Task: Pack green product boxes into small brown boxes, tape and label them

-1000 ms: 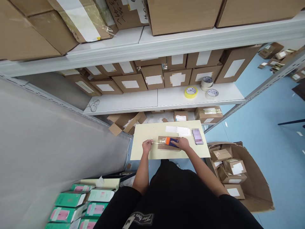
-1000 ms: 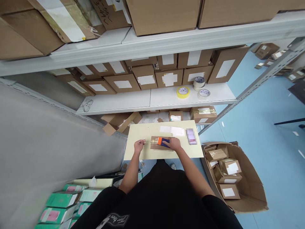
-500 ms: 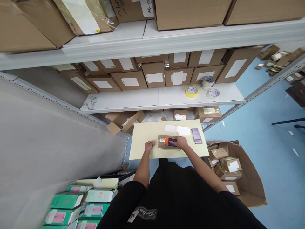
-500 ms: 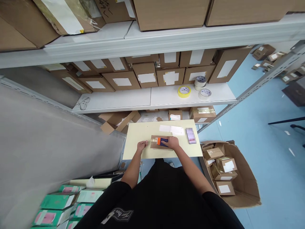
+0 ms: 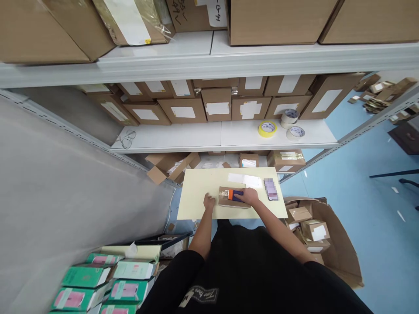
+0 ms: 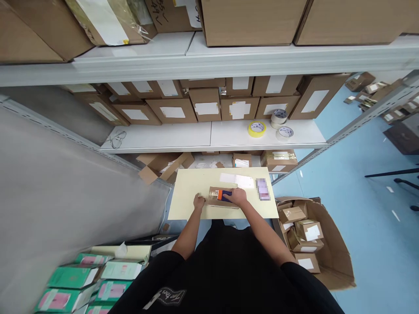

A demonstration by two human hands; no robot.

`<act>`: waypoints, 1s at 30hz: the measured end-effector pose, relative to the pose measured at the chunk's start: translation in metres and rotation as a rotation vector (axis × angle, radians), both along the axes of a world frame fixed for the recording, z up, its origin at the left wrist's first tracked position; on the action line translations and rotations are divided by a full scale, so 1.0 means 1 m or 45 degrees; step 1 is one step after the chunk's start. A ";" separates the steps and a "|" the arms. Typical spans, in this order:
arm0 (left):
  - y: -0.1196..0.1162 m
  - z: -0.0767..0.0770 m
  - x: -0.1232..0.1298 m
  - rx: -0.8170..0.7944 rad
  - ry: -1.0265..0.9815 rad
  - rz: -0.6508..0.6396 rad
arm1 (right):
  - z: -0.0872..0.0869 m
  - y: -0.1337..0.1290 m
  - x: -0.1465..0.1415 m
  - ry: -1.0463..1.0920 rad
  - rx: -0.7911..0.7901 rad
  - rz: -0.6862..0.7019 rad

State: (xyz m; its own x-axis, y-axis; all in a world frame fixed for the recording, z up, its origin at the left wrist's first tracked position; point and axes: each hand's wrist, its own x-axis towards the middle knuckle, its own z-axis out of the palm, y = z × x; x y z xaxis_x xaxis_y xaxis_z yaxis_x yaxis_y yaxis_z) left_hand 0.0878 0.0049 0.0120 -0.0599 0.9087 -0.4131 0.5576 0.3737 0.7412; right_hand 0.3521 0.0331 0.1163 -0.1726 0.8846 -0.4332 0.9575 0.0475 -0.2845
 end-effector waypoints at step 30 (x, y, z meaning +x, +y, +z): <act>0.042 0.004 -0.002 0.047 -0.016 -0.694 | 0.007 -0.008 0.125 -0.284 -0.133 -0.059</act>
